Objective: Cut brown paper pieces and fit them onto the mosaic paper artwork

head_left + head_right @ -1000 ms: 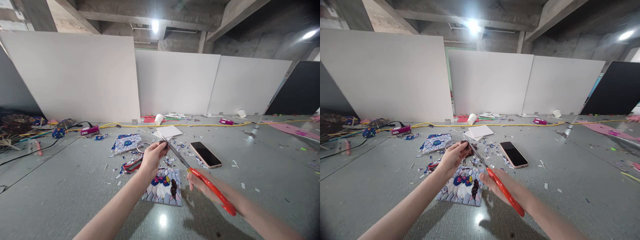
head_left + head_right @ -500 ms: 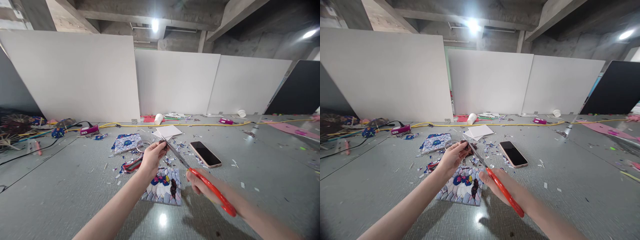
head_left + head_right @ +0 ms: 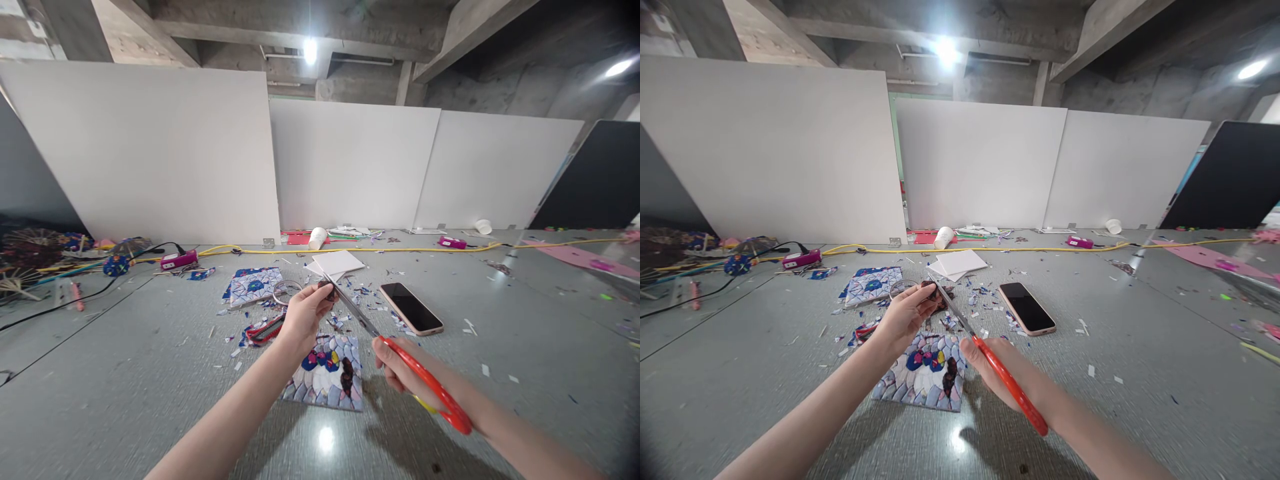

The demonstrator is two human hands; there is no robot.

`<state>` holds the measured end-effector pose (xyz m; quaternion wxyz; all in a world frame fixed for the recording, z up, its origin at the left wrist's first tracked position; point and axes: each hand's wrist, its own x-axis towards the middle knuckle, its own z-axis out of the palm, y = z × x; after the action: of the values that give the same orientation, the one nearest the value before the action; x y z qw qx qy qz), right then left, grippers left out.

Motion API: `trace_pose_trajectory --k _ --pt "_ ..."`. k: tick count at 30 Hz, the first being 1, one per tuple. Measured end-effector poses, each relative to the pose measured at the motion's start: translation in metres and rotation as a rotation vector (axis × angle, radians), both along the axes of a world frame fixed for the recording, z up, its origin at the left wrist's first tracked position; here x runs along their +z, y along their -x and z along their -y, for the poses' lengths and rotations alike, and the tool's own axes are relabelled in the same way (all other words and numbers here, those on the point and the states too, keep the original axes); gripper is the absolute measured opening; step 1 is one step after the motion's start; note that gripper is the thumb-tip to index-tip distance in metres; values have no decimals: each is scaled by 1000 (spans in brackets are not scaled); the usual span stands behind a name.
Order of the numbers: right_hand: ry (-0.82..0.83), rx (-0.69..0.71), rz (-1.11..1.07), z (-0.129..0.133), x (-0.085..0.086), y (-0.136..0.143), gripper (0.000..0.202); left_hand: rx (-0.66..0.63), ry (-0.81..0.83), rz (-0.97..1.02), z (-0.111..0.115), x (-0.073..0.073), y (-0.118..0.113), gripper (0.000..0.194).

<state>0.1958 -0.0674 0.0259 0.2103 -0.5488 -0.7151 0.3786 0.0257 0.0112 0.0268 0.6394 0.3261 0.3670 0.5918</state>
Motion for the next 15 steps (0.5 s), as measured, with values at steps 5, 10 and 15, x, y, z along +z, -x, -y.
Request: trace_pose_trajectory --k 5,10,15 --pt "19 -46 -11 0 -3 0 58 -1 12 9 -1 0 1 13" --pt "38 -38 -9 -2 -4 -1 59 9 38 17 0 3 2 10" --pt "30 -30 19 -3 -1 -3 59 8 60 -3 -3 5 6 11"
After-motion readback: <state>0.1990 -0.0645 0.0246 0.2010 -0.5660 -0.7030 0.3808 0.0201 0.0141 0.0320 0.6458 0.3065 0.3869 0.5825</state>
